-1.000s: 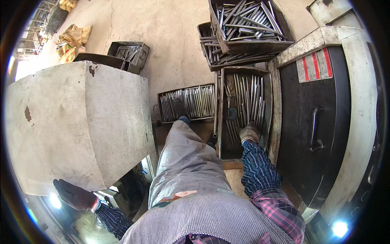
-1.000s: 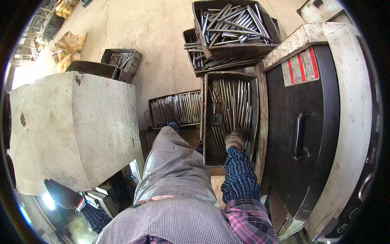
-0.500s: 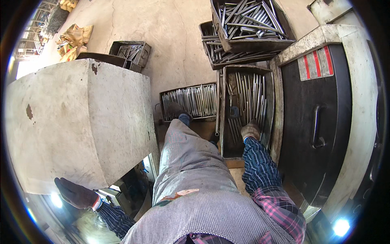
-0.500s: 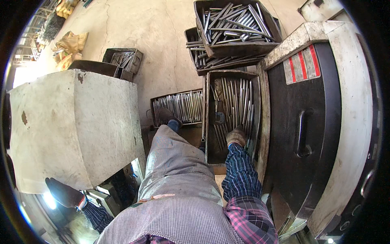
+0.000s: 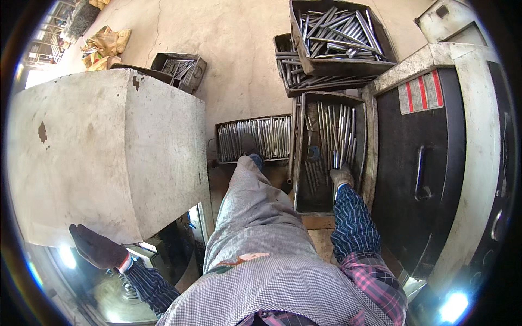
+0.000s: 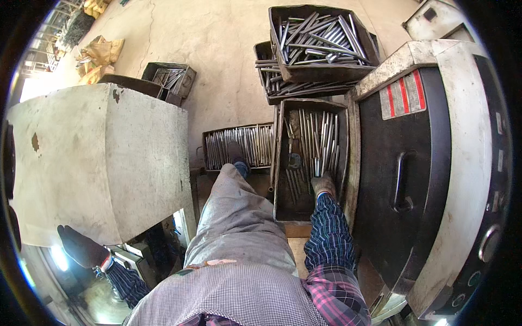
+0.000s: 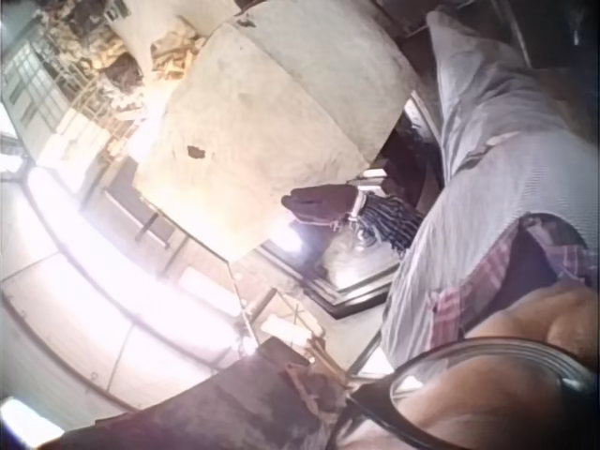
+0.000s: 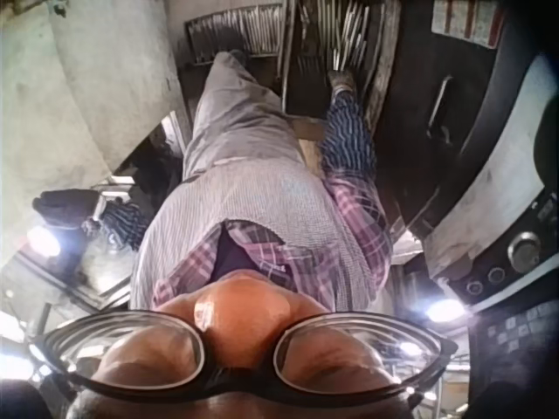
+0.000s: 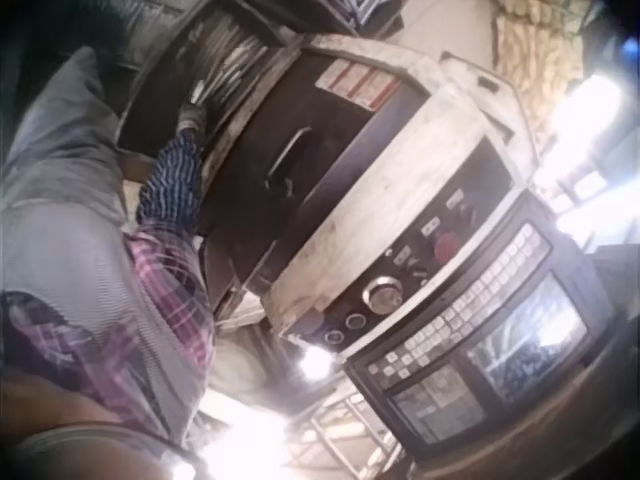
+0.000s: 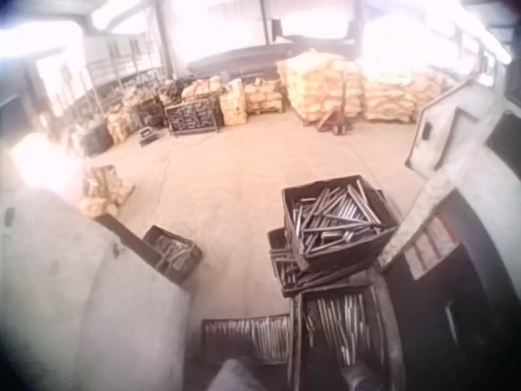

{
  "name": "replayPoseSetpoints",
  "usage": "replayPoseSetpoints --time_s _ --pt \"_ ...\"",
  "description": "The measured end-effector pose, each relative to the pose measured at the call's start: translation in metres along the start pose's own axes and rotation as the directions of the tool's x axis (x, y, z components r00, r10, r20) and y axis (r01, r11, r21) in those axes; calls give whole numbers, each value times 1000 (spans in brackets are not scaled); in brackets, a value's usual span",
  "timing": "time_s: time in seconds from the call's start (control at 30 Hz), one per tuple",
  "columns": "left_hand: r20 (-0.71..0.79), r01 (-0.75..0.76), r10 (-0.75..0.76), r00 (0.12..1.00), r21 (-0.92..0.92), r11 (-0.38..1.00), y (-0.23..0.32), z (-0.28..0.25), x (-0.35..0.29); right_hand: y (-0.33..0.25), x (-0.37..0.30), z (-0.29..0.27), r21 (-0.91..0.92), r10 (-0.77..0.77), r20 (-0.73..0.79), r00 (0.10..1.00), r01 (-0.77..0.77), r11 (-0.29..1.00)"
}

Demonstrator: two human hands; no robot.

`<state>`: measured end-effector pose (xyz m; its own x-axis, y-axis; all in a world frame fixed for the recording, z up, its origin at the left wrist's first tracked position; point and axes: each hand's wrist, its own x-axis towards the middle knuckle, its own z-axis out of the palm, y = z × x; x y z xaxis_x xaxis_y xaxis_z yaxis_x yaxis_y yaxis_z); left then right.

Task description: The person repeatedly picks up metal rods from a bin, inserts them into a lathe chuck, and removes them after a brief operation. The person then places the processed rods into a collection bin. This cycle is repeated multiple times throughout the clip.

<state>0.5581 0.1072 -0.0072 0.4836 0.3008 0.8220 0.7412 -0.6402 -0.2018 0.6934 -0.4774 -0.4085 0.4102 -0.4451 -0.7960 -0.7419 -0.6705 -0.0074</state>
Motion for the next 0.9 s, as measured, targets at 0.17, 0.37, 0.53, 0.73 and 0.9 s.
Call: replayPoseSetpoints --time_s 0.17,0.37,0.53,0.73,0.9 --pt "22 21 -21 1000 25 999 8 -3 5 18 3 7 119 -22 -71 997 31 992" --pt "-18 5 -6 1000 -33 999 -7 2 -2 11 -51 -12 288 99 -36 994 -85 954" --pt "23 83 -81 996 -128 988 17 -7 7 48 -33 0 473 -103 -181 978 179 863" --pt "-24 49 -53 998 -155 987 5 -4 0 43 -108 -42 831 -245 -145 959 252 495" --pt "26 103 -100 995 -201 974 3 -2 1 55 -169 -64 928 -382 -177 907 284 243"
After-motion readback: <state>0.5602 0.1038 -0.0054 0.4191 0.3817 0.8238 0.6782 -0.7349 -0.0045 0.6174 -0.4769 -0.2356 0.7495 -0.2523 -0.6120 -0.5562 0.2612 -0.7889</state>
